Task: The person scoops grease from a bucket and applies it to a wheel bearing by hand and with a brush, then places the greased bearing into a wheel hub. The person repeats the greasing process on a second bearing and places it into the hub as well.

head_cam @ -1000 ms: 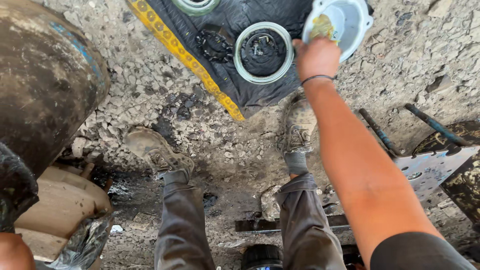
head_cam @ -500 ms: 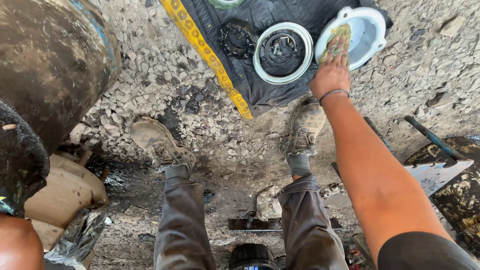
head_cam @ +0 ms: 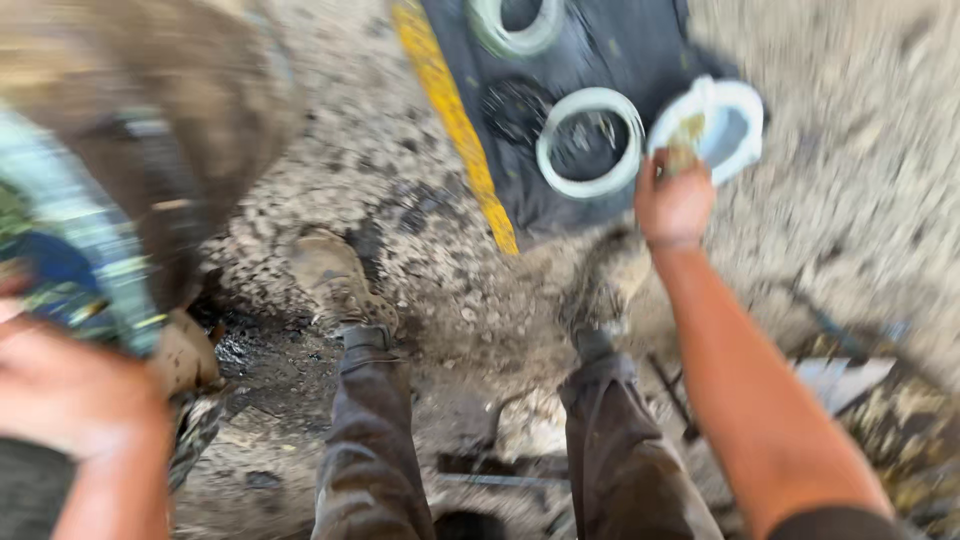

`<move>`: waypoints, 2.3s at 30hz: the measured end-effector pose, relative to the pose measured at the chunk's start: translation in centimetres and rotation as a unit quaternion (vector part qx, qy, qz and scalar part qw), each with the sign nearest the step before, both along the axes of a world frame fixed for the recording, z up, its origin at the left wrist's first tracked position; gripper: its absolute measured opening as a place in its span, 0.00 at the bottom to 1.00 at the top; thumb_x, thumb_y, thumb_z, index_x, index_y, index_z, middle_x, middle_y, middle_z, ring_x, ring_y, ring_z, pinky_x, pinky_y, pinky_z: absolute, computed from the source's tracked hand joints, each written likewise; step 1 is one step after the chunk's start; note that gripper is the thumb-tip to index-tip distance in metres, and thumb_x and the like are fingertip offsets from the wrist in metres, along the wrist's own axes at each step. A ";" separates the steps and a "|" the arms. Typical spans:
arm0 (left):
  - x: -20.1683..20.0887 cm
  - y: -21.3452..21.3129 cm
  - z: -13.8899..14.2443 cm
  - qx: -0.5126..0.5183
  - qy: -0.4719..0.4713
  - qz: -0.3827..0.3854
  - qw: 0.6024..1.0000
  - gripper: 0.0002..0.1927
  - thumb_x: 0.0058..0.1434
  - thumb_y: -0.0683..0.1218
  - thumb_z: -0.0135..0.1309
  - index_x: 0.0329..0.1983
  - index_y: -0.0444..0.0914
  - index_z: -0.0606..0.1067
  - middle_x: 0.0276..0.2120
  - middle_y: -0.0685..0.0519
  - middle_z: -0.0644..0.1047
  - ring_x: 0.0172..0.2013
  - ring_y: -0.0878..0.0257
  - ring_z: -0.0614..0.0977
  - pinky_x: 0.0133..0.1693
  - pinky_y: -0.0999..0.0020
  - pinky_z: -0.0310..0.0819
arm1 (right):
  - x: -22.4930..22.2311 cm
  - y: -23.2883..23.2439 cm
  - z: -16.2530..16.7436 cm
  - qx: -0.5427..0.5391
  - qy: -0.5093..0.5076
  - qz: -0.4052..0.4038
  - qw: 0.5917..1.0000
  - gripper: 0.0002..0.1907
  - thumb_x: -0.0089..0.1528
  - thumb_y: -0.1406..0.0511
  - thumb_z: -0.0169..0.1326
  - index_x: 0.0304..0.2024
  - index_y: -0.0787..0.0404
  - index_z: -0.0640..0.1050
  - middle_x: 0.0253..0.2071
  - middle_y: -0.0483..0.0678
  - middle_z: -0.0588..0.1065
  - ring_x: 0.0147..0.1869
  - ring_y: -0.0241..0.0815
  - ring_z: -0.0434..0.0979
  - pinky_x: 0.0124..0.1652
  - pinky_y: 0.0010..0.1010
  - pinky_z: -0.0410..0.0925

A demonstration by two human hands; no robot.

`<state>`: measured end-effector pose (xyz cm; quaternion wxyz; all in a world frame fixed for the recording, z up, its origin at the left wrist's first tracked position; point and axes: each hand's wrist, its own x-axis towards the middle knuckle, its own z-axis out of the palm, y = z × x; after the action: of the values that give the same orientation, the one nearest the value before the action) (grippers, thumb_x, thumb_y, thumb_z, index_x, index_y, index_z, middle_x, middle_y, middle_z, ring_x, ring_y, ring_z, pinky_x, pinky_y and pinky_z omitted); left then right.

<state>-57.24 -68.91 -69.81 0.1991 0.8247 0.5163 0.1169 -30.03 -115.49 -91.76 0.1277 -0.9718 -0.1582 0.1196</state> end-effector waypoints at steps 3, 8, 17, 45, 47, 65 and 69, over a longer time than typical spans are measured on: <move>1.0 -0.4 -0.4 0.066 0.023 -0.016 0.997 0.10 0.77 0.44 0.45 0.53 0.35 0.75 0.46 0.50 0.78 0.47 0.53 0.78 0.52 0.57 0.72 | -0.1 9.6 8.6 0.209 0.041 0.002 0.977 0.06 0.67 0.69 0.60 0.46 0.65 0.81 0.42 0.55 0.80 0.44 0.49 0.82 0.47 0.39 0.74; 2.2 -0.6 -0.4 0.129 0.050 -0.049 0.989 0.15 0.65 0.45 0.52 0.52 0.33 0.75 0.44 0.41 0.76 0.47 0.43 0.75 0.52 0.47 0.64 | -3.1 28.4 25.6 0.487 0.237 -0.010 0.841 0.06 0.68 0.75 0.57 0.48 0.71 0.77 0.50 0.51 0.76 0.51 0.39 0.80 0.54 0.30 0.75; 3.2 1.2 2.0 -0.031 -0.060 -0.018 0.998 0.11 0.62 0.49 0.50 0.28 0.37 0.74 0.28 0.44 0.75 0.36 0.47 0.77 0.49 0.46 0.64 | -6.7 59.9 17.7 0.088 0.217 0.434 0.870 0.13 0.56 0.63 0.57 0.42 0.60 0.83 0.38 0.62 0.80 0.45 0.61 0.81 0.47 0.45 0.72; -5.5 10.5 0.5 -0.032 -0.060 -0.063 0.996 0.08 0.58 0.46 0.53 0.24 0.43 0.70 0.23 0.53 0.69 0.29 0.56 0.73 0.39 0.54 0.61 | -16.3 62.1 -2.4 -0.395 0.440 0.537 0.601 0.13 0.50 0.60 0.62 0.33 0.60 0.83 0.34 0.52 0.78 0.37 0.48 0.77 0.37 0.41 0.69; -5.3 10.5 0.5 -0.014 -0.054 -0.054 0.997 0.07 0.58 0.46 0.53 0.26 0.43 0.71 0.24 0.53 0.70 0.29 0.57 0.72 0.40 0.54 0.62 | -14.9 62.5 0.3 -0.392 0.491 0.477 0.615 0.12 0.50 0.59 0.62 0.31 0.60 0.82 0.31 0.50 0.77 0.34 0.46 0.75 0.34 0.40 0.67; -8.3 10.1 -1.2 0.093 0.071 -0.090 0.989 0.04 0.62 0.41 0.53 0.32 0.35 0.75 0.31 0.45 0.75 0.35 0.47 0.76 0.41 0.54 0.68 | 4.5 30.6 30.8 0.420 0.743 0.085 0.515 0.27 0.59 0.68 0.66 0.59 0.72 0.76 0.52 0.53 0.80 0.54 0.43 0.79 0.52 0.33 0.70; -6.4 6.7 0.0 0.067 0.015 -0.092 0.993 0.06 0.70 0.36 0.45 0.42 0.28 0.72 0.36 0.43 0.74 0.35 0.51 0.73 0.40 0.56 0.64 | 4.1 13.8 26.8 0.526 0.635 -0.104 0.556 0.27 0.57 0.68 0.63 0.57 0.74 0.75 0.54 0.57 0.80 0.59 0.49 0.81 0.60 0.39 0.73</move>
<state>-63.67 -62.24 -69.86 0.1453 0.8819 0.4320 0.1205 -25.90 -101.69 -64.91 0.6946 -0.4138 0.0309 0.5876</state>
